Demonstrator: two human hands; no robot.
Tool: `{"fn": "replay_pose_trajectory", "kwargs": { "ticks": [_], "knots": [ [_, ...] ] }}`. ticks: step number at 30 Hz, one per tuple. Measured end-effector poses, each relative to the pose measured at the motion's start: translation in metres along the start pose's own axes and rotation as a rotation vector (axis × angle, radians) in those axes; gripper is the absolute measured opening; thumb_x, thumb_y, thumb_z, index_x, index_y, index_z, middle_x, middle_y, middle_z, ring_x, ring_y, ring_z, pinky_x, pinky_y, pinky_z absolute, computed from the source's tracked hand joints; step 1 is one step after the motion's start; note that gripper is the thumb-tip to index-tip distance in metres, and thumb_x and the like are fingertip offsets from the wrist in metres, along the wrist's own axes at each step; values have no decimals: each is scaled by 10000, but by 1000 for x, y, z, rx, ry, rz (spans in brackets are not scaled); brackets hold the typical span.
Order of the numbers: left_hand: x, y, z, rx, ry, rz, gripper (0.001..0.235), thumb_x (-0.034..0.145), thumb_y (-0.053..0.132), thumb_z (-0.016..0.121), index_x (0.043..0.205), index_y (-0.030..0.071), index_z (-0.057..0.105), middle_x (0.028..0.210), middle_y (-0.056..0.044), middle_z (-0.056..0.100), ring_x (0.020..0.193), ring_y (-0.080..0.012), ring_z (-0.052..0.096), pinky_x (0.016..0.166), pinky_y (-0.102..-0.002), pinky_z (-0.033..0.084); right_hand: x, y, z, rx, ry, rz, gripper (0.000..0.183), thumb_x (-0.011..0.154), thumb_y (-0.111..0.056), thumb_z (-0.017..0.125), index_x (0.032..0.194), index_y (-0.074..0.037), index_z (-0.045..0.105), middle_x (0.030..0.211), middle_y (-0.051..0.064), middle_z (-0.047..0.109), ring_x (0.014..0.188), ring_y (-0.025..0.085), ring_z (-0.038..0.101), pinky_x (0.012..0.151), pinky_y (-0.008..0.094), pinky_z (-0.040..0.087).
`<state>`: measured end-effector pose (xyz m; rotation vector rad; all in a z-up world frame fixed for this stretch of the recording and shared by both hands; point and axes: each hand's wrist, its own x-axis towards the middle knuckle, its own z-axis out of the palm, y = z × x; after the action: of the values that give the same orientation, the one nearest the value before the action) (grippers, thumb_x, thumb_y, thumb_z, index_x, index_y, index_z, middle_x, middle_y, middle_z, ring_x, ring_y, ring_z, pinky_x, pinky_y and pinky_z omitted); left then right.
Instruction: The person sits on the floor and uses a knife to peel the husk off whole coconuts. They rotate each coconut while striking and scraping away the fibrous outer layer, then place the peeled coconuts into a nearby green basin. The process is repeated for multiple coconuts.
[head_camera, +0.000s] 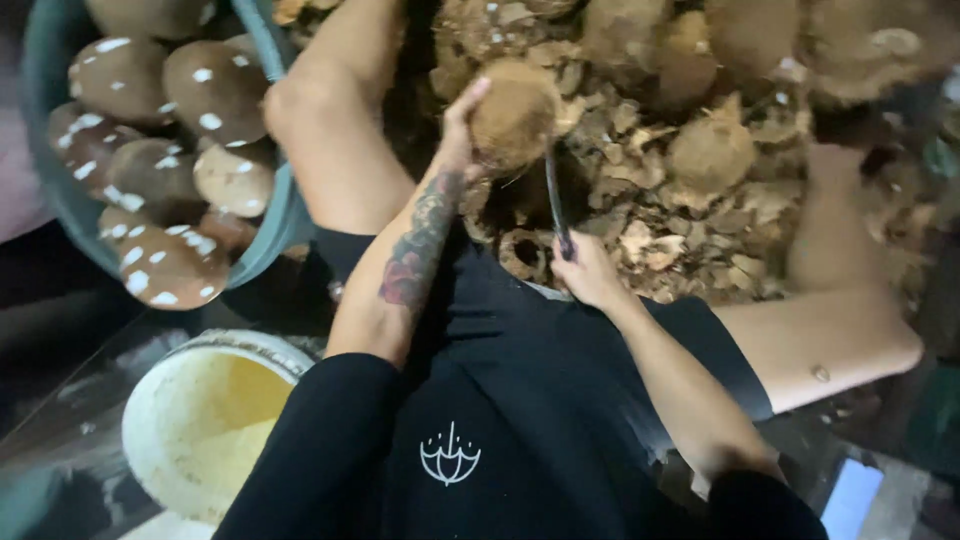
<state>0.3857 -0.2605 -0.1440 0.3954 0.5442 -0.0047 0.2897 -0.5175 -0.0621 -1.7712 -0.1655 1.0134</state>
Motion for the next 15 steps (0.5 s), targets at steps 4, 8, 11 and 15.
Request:
{"fn": "replay_pose_trajectory", "kwargs": {
  "ticks": [4, 8, 11, 15],
  "knots": [
    [6, 0, -18, 81, 76, -47, 592, 766, 408, 793, 1201, 16, 704, 1067, -211, 768, 965, -357, 739, 886, -465, 612, -29, -45, 6, 340, -47, -182, 177, 872, 70, 513, 821, -91, 463, 609, 112, 548, 500, 216, 567, 501, 329, 516],
    [-11, 7, 12, 246, 247, 29, 735, 717, 428, 800, 1350, 68, 702, 1272, -169, 734, 1136, -309, 707, 977, -426, 589, -59, -107, -9, 72, 32, -930, 123, 1033, -164, 573, 953, -72, 555, 839, 95, 667, 790, 231, 721, 754, 336, 581],
    [-12, 6, 9, 230, 266, -30, 677, 703, 485, 793, 1225, 57, 740, 1074, -176, 782, 963, -332, 757, 869, -494, 637, -30, -87, 0, -12, 354, -1304, 187, 1029, -134, 575, 978, 45, 590, 831, 156, 649, 694, 278, 664, 617, 368, 557],
    [4, -4, -10, -65, -39, -118, 531, 872, 452, 736, 1214, 45, 739, 1098, -197, 791, 972, -346, 764, 893, -483, 629, 15, 5, -9, -302, 165, 91, 139, 853, -62, 608, 742, -137, 573, 653, 25, 591, 600, 190, 562, 612, 342, 405]
  ]
}}
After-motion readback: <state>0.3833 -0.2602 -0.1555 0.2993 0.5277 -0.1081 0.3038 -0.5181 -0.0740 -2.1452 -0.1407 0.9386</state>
